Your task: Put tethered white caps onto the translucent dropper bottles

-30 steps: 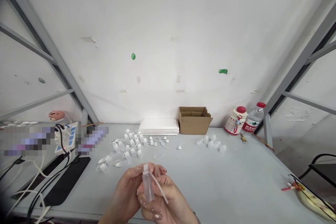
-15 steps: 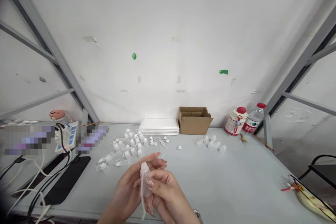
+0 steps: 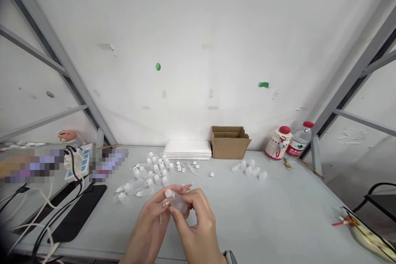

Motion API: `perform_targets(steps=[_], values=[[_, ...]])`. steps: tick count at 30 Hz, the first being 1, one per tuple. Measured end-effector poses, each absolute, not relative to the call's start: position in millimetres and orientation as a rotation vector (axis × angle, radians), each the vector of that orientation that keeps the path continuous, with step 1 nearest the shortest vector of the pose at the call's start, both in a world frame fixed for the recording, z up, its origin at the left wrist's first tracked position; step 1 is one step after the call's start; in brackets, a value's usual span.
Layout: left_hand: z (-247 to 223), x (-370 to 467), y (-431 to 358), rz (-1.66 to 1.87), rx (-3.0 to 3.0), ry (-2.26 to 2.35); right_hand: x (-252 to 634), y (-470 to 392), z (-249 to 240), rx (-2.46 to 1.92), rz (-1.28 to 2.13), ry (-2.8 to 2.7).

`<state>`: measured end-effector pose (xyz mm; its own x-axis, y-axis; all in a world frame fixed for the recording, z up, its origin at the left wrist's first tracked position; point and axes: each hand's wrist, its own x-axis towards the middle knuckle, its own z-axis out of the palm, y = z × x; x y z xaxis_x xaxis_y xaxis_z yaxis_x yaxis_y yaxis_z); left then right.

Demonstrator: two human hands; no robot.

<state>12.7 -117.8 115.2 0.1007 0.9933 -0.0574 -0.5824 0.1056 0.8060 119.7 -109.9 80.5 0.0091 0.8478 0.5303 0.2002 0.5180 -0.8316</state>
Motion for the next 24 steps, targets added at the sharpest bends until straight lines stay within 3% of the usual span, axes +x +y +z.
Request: perform_targets(steps=[6,14,24], values=[[113.4,14.8,-117.9,1.334,0.664,0.683,121.5,-111.3,78.8,-0.988,0.717,-1.471],[109.3,8.4,-117.7,1.290,0.643,0.657,123.8,-110.2,93.3,-0.905,1.506,-1.087],[106.7,4.2,-113.8,1.224,0.614,0.651,126.1,-102.3,89.5,-0.418,2.014,-0.834]])
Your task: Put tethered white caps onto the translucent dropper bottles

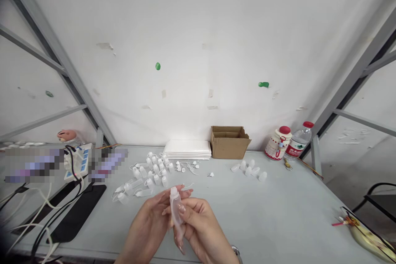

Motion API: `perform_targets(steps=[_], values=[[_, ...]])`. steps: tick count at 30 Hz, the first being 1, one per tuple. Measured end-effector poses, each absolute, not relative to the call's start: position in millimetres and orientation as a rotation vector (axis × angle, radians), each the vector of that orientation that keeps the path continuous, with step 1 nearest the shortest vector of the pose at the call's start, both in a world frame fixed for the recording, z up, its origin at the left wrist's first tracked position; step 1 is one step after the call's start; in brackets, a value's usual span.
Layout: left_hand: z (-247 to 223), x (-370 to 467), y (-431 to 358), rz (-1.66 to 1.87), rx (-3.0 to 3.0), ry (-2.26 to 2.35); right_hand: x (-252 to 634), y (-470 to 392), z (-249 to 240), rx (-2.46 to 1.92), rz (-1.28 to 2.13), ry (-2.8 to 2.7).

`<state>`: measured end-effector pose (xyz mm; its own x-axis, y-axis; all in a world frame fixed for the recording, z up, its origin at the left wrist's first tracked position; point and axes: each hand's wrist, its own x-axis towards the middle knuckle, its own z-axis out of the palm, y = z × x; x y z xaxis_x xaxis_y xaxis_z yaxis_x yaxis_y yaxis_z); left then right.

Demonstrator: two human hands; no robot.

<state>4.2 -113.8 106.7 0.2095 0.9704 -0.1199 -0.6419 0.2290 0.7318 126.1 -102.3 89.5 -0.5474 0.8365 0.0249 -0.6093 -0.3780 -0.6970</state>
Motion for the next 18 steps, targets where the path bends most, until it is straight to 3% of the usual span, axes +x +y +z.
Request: perform_targets(steps=[5,8,10,12,18], values=[[90.3,0.4,-107.1,1.202,0.726,0.777,121.5,-102.5,76.6,-0.396,2.093,-0.911],[79.0,-7.9,-101.4,1.303,0.686,0.937,127.9,-86.2,55.3,-0.620,2.009,-1.191],[72.6,-16.2,-97.5,1.427,0.615,0.978,141.7,-62.5,33.5,-0.935,1.603,-1.469],[67.3,-24.5,-94.5,1.479,0.551,0.997,161.2,-32.9,9.3,-1.251,0.878,-1.649],[50.4,-32.8,-91.4,1.395,0.421,1.027,202.7,22.3,-34.7,-1.344,0.586,-1.677]])
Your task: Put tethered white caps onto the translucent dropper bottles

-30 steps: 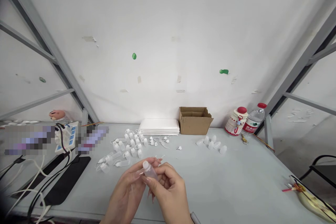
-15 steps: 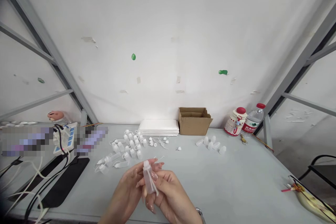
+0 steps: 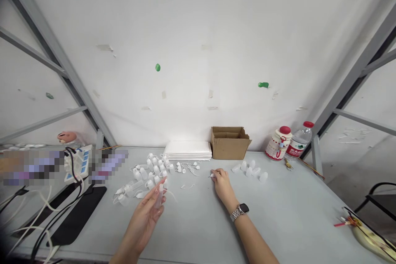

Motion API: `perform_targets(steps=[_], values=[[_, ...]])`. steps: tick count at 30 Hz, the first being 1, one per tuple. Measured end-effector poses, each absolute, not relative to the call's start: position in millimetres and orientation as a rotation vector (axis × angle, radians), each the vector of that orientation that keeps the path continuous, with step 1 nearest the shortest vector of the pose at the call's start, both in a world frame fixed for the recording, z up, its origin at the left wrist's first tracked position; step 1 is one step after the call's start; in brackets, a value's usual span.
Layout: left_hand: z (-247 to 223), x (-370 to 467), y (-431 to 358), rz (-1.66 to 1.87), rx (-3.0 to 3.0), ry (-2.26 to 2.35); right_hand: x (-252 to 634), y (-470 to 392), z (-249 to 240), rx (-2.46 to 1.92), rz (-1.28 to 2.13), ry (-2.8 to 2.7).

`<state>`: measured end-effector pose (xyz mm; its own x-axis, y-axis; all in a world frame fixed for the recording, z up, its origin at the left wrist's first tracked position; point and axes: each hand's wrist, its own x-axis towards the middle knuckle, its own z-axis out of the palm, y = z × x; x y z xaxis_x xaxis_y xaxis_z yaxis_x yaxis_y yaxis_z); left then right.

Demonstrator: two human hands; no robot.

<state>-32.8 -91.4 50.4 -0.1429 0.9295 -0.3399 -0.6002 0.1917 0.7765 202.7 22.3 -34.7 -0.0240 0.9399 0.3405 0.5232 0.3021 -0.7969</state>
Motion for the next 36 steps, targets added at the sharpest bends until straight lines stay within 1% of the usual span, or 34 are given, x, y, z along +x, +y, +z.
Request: perform_targets(steps=[7,10,12,13,15,18,22,27,36], values=[[38.0,-22.1,-86.4,1.337,0.364,1.005,198.6,18.4,-34.3,-1.364,0.560,-1.658],[44.4,-19.4,-87.8,1.318,0.419,1.011,191.1,9.9,-20.0,-1.377,0.614,-1.610],[50.5,-17.7,-89.6,1.308,0.493,1.021,183.0,-0.1,-1.3,-1.337,0.674,-1.592],[53.4,-16.6,-90.6,1.308,0.536,1.036,178.2,-6.7,10.5,-1.291,0.723,-1.583],[58.4,-13.9,-92.2,1.317,0.618,1.066,167.7,-22.1,36.1,-1.126,0.983,-1.464],[64.7,-9.5,-95.1,1.352,0.686,1.087,152.9,-46.7,68.9,-0.920,1.243,-1.296],[75.2,-5.8,-100.9,1.388,0.733,1.066,139.7,-70.5,89.8,-0.752,1.401,-1.208],[94.1,-2.3,-106.0,1.410,0.738,1.030,135.5,-78.6,96.6,-0.712,1.391,-1.263],[130.9,7.0,-123.0,1.547,0.824,1.094,143.0,-81.9,110.0,-0.540,1.183,-1.348]])
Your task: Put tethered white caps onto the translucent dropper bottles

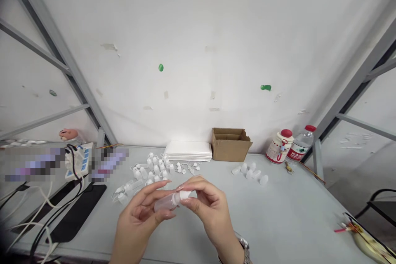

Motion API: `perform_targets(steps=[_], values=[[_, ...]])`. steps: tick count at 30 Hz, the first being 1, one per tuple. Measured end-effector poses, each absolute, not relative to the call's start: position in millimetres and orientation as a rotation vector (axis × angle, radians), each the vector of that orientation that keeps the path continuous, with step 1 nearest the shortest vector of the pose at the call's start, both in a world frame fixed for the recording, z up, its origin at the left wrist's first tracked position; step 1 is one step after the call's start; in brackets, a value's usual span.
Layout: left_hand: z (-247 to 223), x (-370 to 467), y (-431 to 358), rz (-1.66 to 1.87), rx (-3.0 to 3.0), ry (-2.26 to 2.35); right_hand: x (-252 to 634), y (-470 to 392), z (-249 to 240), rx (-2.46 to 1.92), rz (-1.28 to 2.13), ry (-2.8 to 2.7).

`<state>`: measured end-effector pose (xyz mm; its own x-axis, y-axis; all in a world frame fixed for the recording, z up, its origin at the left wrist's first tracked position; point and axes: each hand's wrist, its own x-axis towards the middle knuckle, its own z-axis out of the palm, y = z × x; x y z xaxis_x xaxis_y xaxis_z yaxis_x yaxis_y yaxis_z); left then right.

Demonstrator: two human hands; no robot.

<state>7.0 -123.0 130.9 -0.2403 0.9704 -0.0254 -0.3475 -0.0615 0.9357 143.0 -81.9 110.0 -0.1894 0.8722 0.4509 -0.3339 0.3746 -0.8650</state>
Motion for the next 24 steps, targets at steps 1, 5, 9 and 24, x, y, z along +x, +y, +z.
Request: perform_targets(steps=[1,5,9,24], values=[[133.2,7.5,-125.5,1.564,0.832,1.106,144.2,-83.7,113.4,-0.528,1.144,-1.372],[140.1,8.2,-132.4,1.610,0.848,1.171,150.2,-88.1,125.8,-0.513,1.021,-1.502],[145.0,7.3,-134.0,1.588,0.836,1.176,155.9,-85.9,133.5,-0.490,0.960,-1.637],[144.1,2.9,-135.8,1.528,0.889,1.225,163.6,-82.8,139.6,-0.506,0.812,-1.838]])
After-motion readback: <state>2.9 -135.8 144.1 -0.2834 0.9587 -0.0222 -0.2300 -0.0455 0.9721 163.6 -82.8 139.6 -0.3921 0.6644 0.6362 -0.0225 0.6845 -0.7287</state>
